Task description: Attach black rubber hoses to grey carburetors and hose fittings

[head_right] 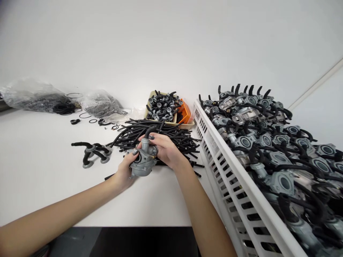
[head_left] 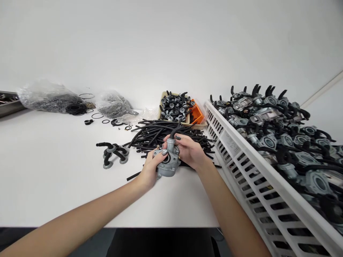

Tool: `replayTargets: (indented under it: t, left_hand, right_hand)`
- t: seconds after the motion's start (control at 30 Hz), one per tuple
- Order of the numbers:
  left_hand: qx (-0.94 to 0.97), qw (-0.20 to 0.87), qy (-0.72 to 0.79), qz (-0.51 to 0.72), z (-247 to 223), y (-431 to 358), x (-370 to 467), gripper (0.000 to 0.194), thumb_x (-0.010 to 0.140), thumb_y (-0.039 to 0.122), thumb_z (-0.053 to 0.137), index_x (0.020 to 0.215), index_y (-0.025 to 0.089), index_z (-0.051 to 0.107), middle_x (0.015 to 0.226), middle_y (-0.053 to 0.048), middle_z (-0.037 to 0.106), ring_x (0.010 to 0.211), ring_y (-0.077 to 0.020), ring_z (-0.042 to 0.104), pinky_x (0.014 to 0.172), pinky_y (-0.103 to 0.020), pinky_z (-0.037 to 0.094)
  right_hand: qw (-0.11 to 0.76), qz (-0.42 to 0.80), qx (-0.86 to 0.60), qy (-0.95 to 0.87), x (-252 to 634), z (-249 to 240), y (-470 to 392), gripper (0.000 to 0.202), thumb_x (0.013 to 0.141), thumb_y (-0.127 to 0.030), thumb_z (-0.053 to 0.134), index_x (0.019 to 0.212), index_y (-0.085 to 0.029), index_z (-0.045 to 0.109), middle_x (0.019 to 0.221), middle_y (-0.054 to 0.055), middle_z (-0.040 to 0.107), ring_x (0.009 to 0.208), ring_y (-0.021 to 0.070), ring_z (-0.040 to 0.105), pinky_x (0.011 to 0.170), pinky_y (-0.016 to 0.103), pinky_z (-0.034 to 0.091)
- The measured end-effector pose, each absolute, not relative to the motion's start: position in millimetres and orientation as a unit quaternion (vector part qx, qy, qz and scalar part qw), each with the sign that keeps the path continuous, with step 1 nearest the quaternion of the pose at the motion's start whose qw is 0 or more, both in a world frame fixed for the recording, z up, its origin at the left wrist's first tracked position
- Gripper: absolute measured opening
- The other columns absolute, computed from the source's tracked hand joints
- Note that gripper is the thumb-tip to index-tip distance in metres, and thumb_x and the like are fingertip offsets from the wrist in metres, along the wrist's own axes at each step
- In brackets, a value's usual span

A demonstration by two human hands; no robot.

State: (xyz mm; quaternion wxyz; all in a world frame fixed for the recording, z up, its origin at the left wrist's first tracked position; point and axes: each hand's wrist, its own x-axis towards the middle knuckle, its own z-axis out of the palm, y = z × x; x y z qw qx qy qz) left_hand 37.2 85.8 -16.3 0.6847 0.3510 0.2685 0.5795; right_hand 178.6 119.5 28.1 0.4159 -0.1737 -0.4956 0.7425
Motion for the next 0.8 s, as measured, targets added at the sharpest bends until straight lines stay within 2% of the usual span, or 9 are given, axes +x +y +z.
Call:
replayTargets:
  t: [0.27, 0.53, 0.8]
  left_hand:
    - [0.358, 0.686, 0.258, 0.579, -18.2, 86.1, 35.8, 0.034, 0.06, 0.043, 0.082, 0.073, 0.015, 0.07, 0.069, -0.002, 0.064, 0.063, -0.0143, 0.055, 0.061, -0.026, 0.044]
    - [0.368, 0.679, 0.263, 0.579, -19.6, 87.1, 36.6, 0.033, 0.061, 0.044, 0.08, 0.072, 0.015, 0.069, 0.067, -0.002, 0.063, 0.062, -0.0146, 0.055, 0.06, -0.026, 0.044]
    - [0.369, 0.679, 0.266, 0.576, -17.3, 85.8, 36.9, 0.035, 0.062, 0.047, 0.081, 0.073, 0.015, 0.07, 0.066, -0.002, 0.065, 0.062, -0.0133, 0.055, 0.059, -0.025, 0.044]
  right_hand:
    - [0.416, 0.746, -0.205, -0.477, 179.0, 27.2, 119.7, 0.019, 0.075, -0.03, 0.064, 0.089, -0.017, 0.061, 0.074, 0.005, 0.069, 0.068, 0.0182, 0.064, 0.06, 0.027, 0.049]
    - [0.416, 0.741, -0.196, -0.49, 178.7, 26.9, 118.8, 0.021, 0.075, -0.03, 0.066, 0.088, -0.018, 0.057, 0.081, 0.006, 0.07, 0.077, 0.0195, 0.066, 0.064, 0.027, 0.049]
    - [0.418, 0.733, -0.196, -0.5, 180.0, 23.3, 119.8, 0.028, 0.076, -0.031, 0.072, 0.09, -0.021, 0.05, 0.078, 0.002, 0.07, 0.067, 0.0158, 0.065, 0.059, 0.024, 0.048]
